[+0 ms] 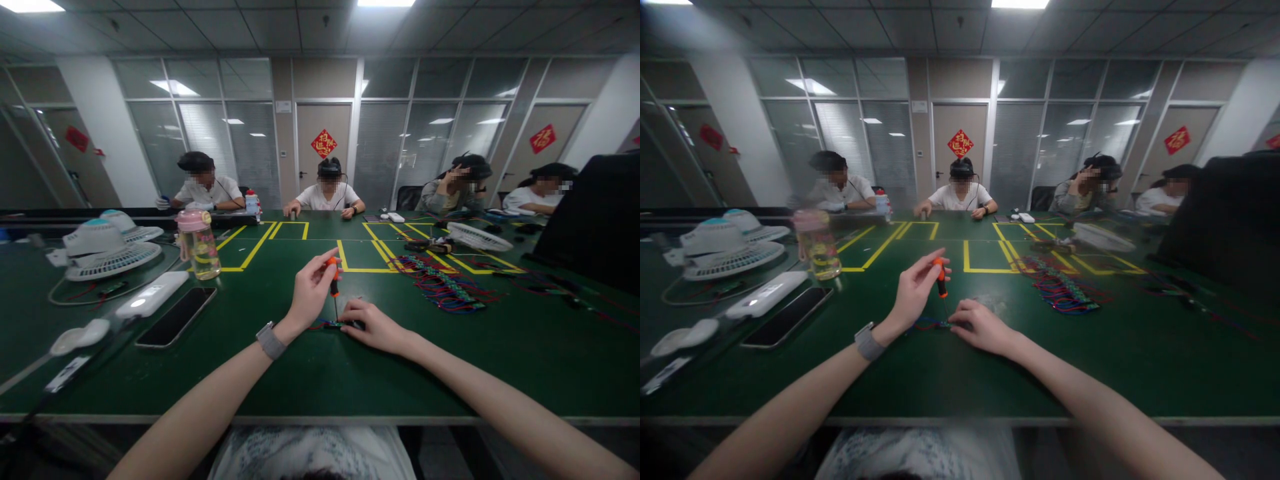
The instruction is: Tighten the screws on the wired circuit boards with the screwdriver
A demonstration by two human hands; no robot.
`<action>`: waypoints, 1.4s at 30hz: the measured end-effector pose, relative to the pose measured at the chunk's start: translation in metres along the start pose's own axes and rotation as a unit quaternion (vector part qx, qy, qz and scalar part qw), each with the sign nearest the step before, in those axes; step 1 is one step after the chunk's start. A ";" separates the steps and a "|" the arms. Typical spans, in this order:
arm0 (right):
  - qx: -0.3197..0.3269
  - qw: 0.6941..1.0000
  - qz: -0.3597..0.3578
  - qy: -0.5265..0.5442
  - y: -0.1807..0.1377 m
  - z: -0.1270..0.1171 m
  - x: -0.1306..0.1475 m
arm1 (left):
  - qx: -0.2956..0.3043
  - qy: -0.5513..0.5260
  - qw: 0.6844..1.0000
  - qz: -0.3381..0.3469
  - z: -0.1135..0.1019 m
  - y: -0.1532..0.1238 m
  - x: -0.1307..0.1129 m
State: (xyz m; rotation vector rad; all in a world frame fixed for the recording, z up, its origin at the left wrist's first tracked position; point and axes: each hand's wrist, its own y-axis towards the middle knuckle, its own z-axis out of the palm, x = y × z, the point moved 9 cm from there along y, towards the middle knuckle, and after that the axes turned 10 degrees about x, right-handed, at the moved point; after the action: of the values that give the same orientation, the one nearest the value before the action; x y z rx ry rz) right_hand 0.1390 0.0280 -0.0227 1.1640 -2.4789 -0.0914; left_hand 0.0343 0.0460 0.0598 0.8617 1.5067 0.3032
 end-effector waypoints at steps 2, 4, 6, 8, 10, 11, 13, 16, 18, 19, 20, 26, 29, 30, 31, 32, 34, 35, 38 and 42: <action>0.000 1.000 -0.001 0.001 0.000 0.000 0.000 | -0.018 0.050 0.998 0.013 -0.003 -0.001 -0.004; 0.001 1.000 -0.001 0.001 0.000 0.001 -0.001 | -0.030 0.085 0.996 0.025 -0.006 -0.002 -0.008; 0.001 1.000 -0.001 0.002 0.000 0.001 -0.001 | -0.023 0.073 0.997 0.027 -0.005 -0.001 -0.008; -0.001 1.000 -0.001 0.002 -0.001 0.000 0.000 | -0.003 0.028 0.999 0.020 -0.002 0.000 -0.006; -0.003 1.000 -0.001 0.002 -0.001 -0.001 0.001 | 0.009 -0.008 1.000 0.013 0.001 0.001 -0.005; -0.003 1.000 -0.001 0.002 -0.001 -0.001 0.001 | 0.007 -0.011 1.000 0.011 0.001 0.001 -0.004; -0.002 1.000 -0.001 0.003 -0.001 -0.001 0.000 | -0.006 0.015 1.000 0.015 -0.001 0.000 -0.006; -0.004 1.000 -0.006 0.002 -0.001 -0.001 0.000 | -0.032 0.072 0.996 0.033 -0.006 -0.002 -0.011; -0.007 1.000 -0.008 0.000 0.000 -0.001 0.000 | -0.030 0.074 0.996 0.034 -0.006 -0.002 -0.011; -0.007 1.000 -0.007 -0.001 0.000 -0.001 0.000 | -0.021 0.061 0.997 0.032 -0.004 -0.002 -0.010; -0.006 1.000 -0.006 -0.002 0.000 0.000 0.000 | -0.011 0.042 0.999 0.029 -0.002 -0.001 -0.009; -0.001 1.000 -0.003 0.000 0.000 0.000 -0.001 | -0.022 0.038 0.999 0.023 -0.004 -0.001 -0.006; -0.005 1.000 -0.005 0.000 0.000 0.000 -0.002 | -0.031 0.075 0.996 0.030 -0.006 -0.002 -0.009; -0.005 1.000 -0.006 0.001 0.000 0.000 -0.001 | -0.027 0.076 0.996 0.029 -0.005 -0.002 -0.009; -0.005 1.000 -0.006 0.001 0.000 0.000 -0.001 | -0.020 0.068 0.997 0.027 -0.004 -0.001 -0.009; -0.006 1.000 -0.006 0.002 0.000 0.000 -0.001 | -0.012 0.053 0.998 0.024 -0.003 -0.001 -0.008; -0.004 1.000 -0.005 0.001 -0.001 0.000 0.000 | 0.001 0.014 1.000 0.018 0.000 0.000 -0.007; -0.004 1.000 -0.004 0.001 0.000 0.000 0.000 | 0.002 0.001 1.000 0.016 0.001 0.000 -0.006; -0.006 1.000 -0.003 0.001 0.000 0.000 0.000 | -0.018 0.029 0.999 0.022 -0.003 -0.001 -0.006; -0.009 1.000 -0.006 0.001 -0.001 0.000 -0.001 | -0.039 0.090 0.995 0.033 -0.008 -0.002 -0.008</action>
State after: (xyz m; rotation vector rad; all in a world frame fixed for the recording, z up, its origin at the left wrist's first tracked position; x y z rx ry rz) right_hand 0.1401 0.0285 -0.0237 1.1705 -2.4648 -0.1163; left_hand 0.0256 0.0413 0.0657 0.8413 1.6244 0.4962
